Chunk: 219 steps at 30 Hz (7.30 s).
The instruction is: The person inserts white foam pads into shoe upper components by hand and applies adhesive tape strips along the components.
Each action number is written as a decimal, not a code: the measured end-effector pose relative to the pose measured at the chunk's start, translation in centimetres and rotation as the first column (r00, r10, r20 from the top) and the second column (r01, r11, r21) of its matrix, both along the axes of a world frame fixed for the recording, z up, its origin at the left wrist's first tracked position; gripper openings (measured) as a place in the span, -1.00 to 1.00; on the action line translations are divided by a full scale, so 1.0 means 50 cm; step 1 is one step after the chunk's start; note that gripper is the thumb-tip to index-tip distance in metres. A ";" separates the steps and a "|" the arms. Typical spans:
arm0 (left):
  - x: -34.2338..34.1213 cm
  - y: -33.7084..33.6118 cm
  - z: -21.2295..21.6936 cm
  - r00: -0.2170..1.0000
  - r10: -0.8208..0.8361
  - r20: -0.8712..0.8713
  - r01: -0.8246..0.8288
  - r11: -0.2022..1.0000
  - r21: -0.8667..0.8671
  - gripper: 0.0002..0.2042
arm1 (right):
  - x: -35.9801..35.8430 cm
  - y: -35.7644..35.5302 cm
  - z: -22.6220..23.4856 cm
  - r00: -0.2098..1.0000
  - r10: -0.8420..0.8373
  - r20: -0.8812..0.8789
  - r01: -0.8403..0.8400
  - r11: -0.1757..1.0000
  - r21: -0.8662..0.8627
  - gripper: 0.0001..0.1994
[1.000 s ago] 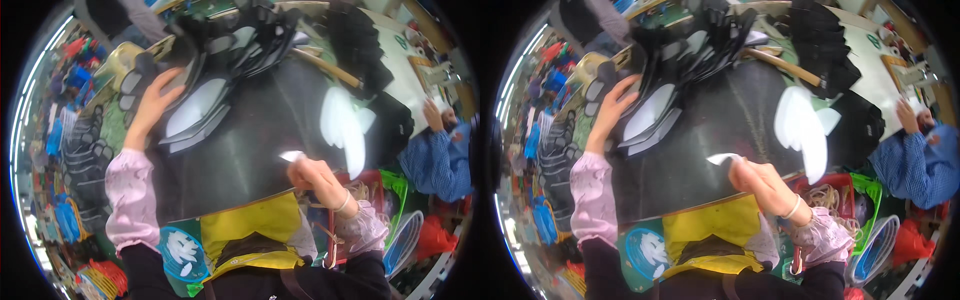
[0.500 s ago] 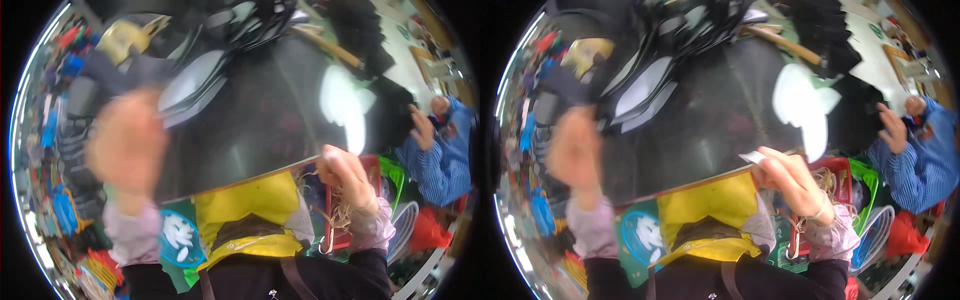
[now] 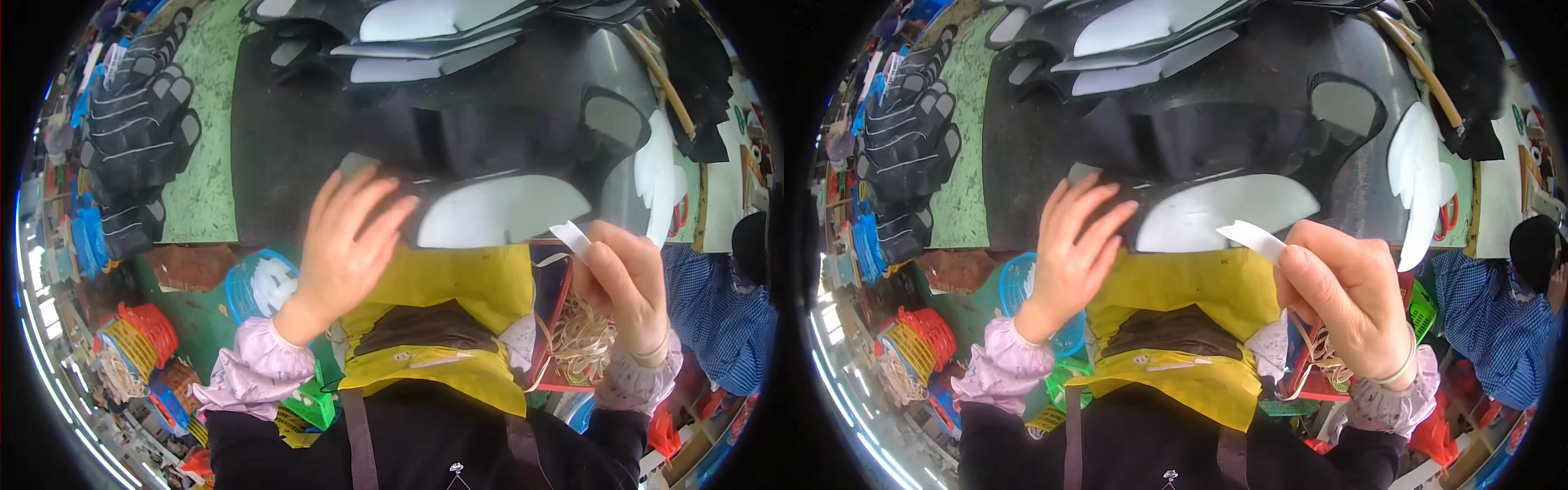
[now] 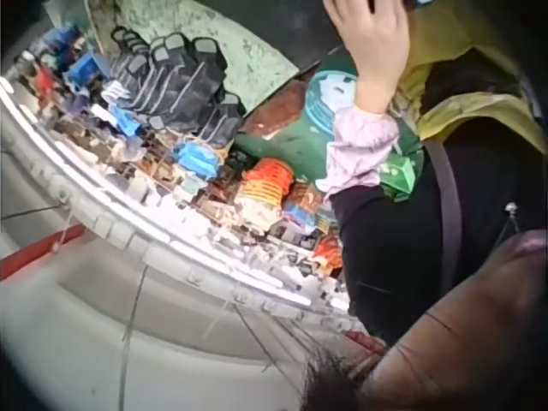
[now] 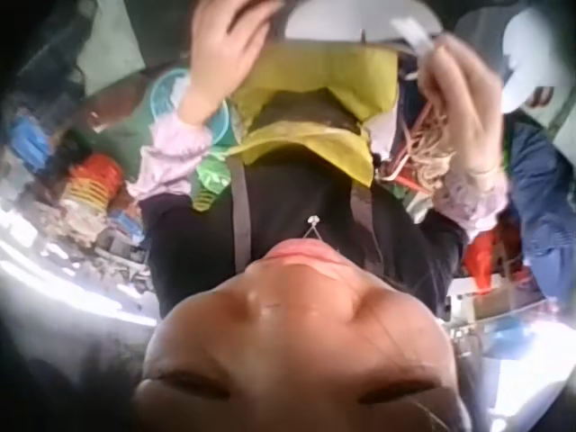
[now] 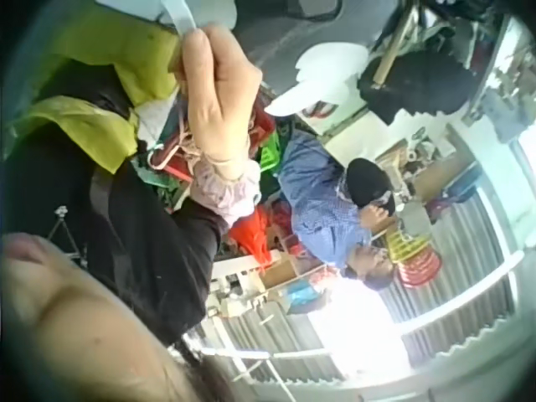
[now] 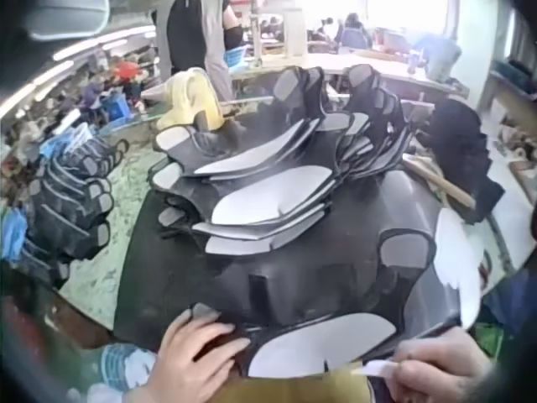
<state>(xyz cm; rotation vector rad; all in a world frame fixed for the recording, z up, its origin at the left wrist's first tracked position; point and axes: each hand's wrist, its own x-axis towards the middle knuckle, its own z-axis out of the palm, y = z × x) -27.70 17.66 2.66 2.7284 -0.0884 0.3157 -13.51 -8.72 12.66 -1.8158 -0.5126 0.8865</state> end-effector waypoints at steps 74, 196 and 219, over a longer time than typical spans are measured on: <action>0.052 -0.009 -0.008 0.930 -0.362 0.060 0.365 0.895 -0.255 -0.58 | 0.090 0.003 -0.103 0.991 0.119 0.066 -0.087 0.925 -0.370 -0.87; 0.131 -0.155 0.016 0.885 -0.464 -0.039 0.466 0.884 0.043 -0.57 | 0.077 -0.065 -0.126 0.904 -0.121 0.409 0.194 0.971 -0.142 -0.84; 0.141 -0.175 0.008 0.932 -0.362 -0.004 0.352 0.902 0.251 -0.39 | 0.100 -0.031 -0.166 0.669 0.118 0.734 0.190 0.927 -0.322 -0.85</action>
